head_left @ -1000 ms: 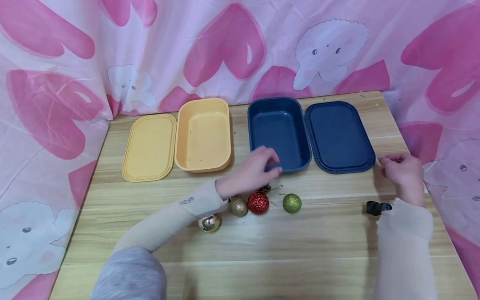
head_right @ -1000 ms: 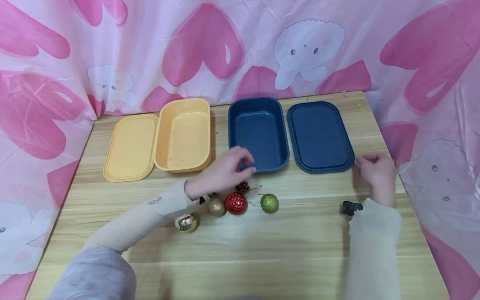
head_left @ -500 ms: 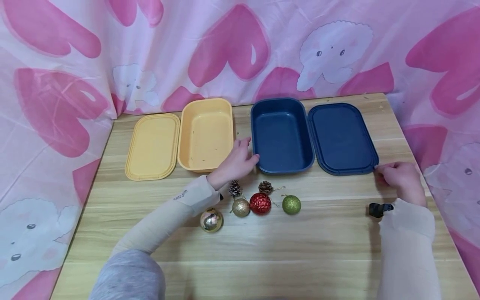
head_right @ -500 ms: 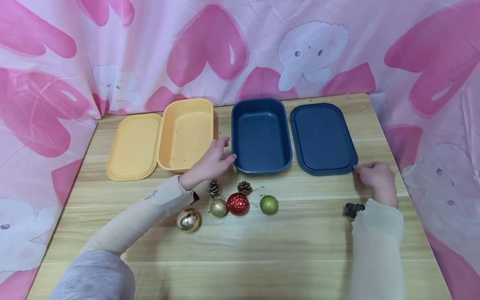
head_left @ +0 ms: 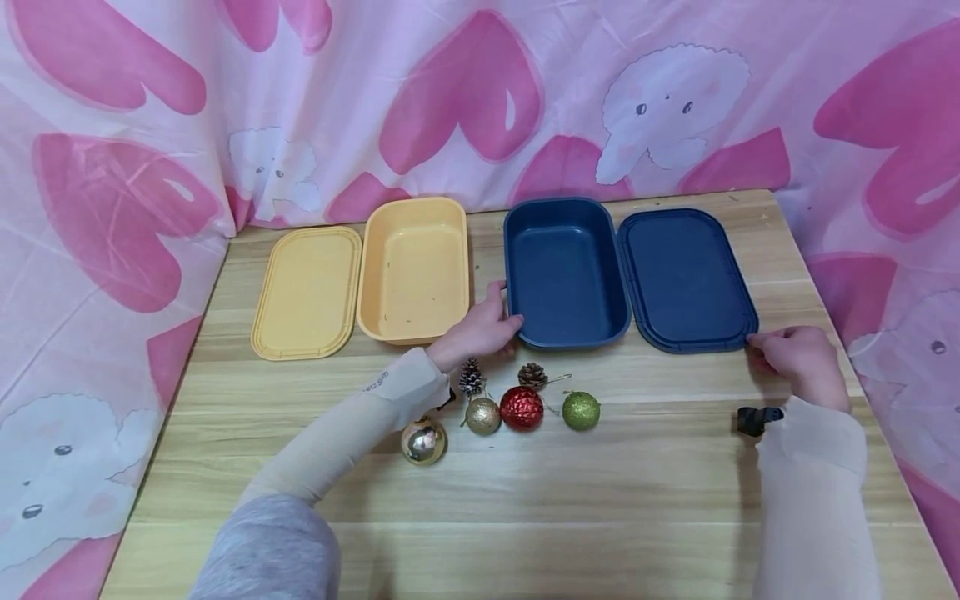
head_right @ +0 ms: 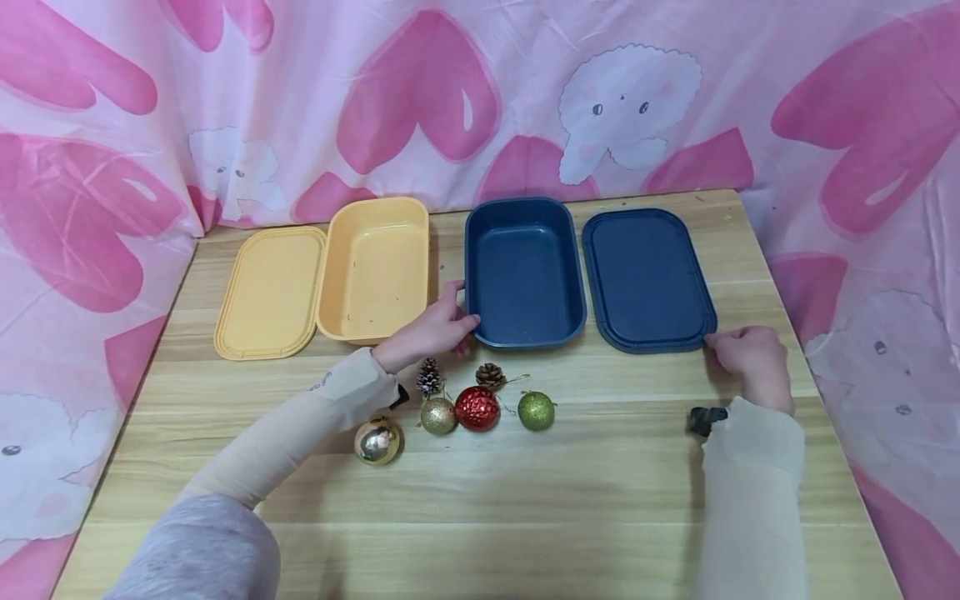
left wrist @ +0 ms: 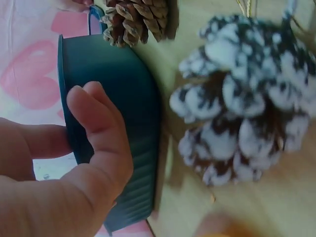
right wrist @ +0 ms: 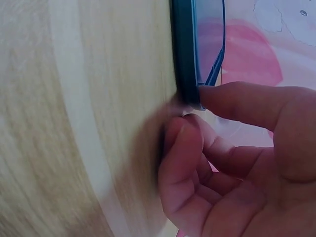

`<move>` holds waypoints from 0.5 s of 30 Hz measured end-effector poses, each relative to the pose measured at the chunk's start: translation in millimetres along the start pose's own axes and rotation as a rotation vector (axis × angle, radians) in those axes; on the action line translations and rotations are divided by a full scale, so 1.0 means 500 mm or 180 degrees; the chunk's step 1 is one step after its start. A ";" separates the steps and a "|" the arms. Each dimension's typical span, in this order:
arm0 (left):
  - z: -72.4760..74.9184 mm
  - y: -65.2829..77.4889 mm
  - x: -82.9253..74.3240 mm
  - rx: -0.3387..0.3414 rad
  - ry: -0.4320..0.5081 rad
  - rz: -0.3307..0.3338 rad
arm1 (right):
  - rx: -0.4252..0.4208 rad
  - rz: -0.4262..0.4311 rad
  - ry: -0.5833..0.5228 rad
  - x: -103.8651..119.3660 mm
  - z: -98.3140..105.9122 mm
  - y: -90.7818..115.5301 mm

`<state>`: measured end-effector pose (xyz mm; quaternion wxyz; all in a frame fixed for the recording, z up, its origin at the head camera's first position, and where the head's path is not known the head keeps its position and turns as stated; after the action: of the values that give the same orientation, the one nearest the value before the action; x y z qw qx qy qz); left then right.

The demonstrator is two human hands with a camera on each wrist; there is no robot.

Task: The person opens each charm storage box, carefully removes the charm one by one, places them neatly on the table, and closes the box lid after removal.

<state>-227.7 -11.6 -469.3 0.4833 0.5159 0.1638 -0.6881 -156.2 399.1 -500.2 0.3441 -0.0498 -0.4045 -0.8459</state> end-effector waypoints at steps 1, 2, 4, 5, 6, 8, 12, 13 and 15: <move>-0.002 -0.001 0.002 0.0005 0.0120 0.0010 | 0.0015 -0.0019 -0.0013 0.000 -0.001 0.000; -0.004 -0.002 0.004 0.0007 0.0236 0.0020 | 0.0018 -0.0030 -0.0017 0.000 -0.002 -0.001; -0.007 -0.005 0.010 0.0007 0.0484 0.0049 | 0.0020 -0.0047 -0.0014 0.000 -0.002 -0.001; -0.008 -0.005 0.013 0.0007 0.0595 0.0066 | 0.0028 -0.0064 -0.0019 -0.001 -0.002 -0.001; -0.009 -0.006 0.015 0.0000 0.0695 0.0082 | 0.0023 -0.0062 -0.0015 0.000 -0.002 -0.001; -0.010 -0.008 0.018 -0.0008 0.0853 0.0108 | 0.0012 -0.0063 -0.0007 0.001 -0.002 -0.001; -0.012 -0.009 0.021 -0.0001 0.1111 0.0161 | -0.0031 -0.0058 -0.0009 0.004 -0.001 0.001; -0.012 -0.009 0.022 0.0006 0.1152 0.0163 | -0.0057 -0.0068 -0.0002 0.004 -0.001 0.002; -0.013 -0.009 0.023 0.0017 0.1211 0.0171 | -0.0099 -0.0092 -0.0015 0.004 0.000 0.004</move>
<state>-228.1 -10.5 -483.2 0.4604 0.6422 0.2366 -0.5654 -156.4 397.2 -498.5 0.3300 -0.0513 -0.3928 -0.8568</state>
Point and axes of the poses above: each hand's wrist, its own y-axis away from the middle knuckle, its own z-axis out of the back of the hand, x = y × z, the point moved 9 cm from there along -y, towards the middle knuckle, and after that the axes turned 11 degrees about -z, right-handed, at the moved point
